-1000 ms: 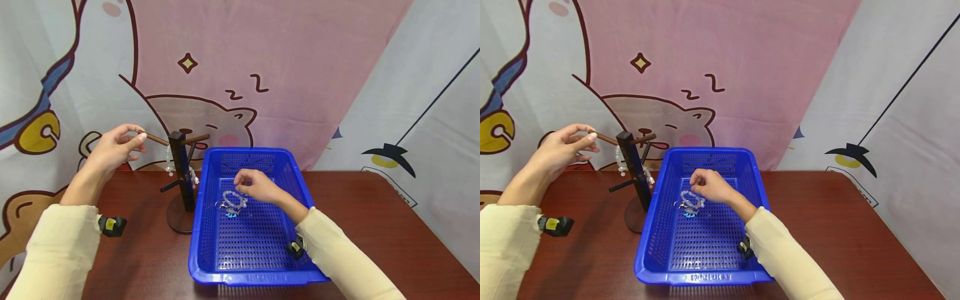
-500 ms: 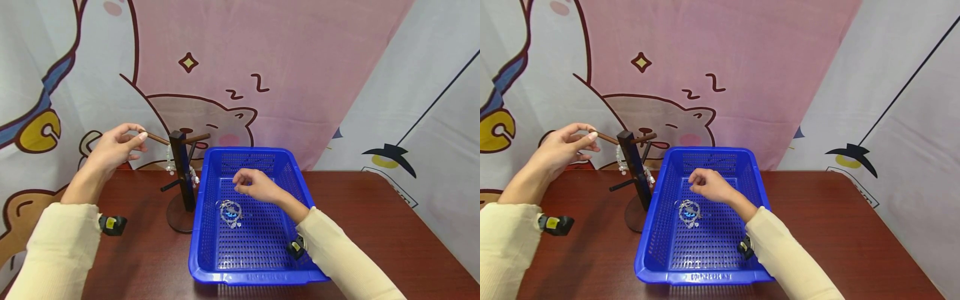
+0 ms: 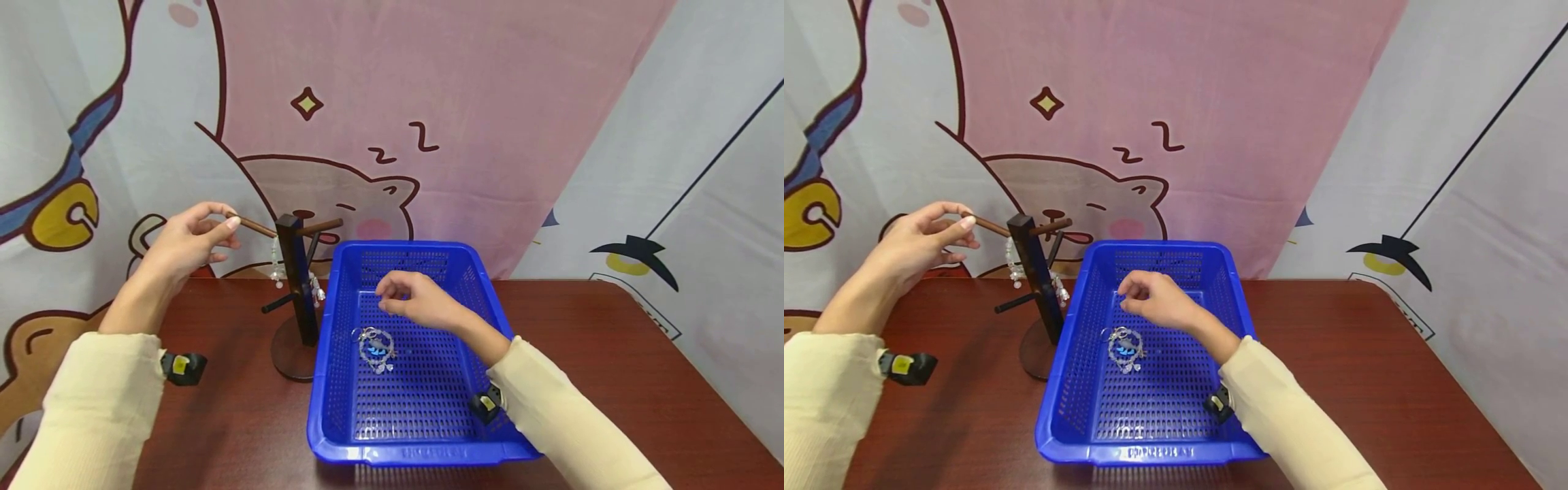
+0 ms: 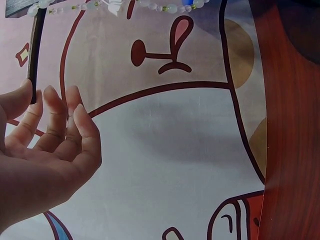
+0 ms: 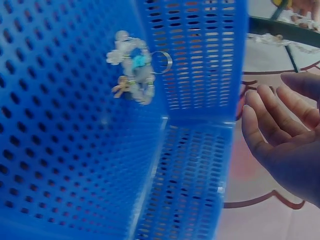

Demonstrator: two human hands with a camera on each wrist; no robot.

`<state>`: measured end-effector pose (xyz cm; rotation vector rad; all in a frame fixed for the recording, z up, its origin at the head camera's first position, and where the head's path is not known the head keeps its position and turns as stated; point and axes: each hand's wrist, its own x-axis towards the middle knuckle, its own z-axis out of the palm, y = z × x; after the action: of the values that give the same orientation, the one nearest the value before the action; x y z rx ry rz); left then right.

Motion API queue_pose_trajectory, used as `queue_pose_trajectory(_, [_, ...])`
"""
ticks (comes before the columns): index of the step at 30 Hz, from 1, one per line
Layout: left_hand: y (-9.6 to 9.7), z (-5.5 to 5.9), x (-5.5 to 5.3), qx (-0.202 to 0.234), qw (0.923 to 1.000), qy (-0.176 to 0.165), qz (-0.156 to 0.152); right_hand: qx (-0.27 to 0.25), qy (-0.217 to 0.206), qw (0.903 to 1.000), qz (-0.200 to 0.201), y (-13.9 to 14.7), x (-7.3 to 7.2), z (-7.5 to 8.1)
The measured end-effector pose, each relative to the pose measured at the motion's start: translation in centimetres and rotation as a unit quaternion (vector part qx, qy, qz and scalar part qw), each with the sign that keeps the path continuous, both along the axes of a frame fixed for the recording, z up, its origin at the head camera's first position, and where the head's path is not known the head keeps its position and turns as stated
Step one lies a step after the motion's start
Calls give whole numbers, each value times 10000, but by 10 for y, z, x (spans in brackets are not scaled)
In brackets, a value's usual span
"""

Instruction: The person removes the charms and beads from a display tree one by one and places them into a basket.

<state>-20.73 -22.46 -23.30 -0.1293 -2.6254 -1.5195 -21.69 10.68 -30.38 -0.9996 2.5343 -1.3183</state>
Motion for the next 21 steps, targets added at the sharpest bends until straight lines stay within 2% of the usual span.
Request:
queue_pose_trajectory(11, [1, -1, 0, 39, 9999, -114, 34, -317, 323, 9988, 169, -9, 1, 45])
queue_pose_trajectory(21, [1, 0, 1, 34, 10000, -70, 24, -562, 639, 9955, 411, -21, 3, 83])
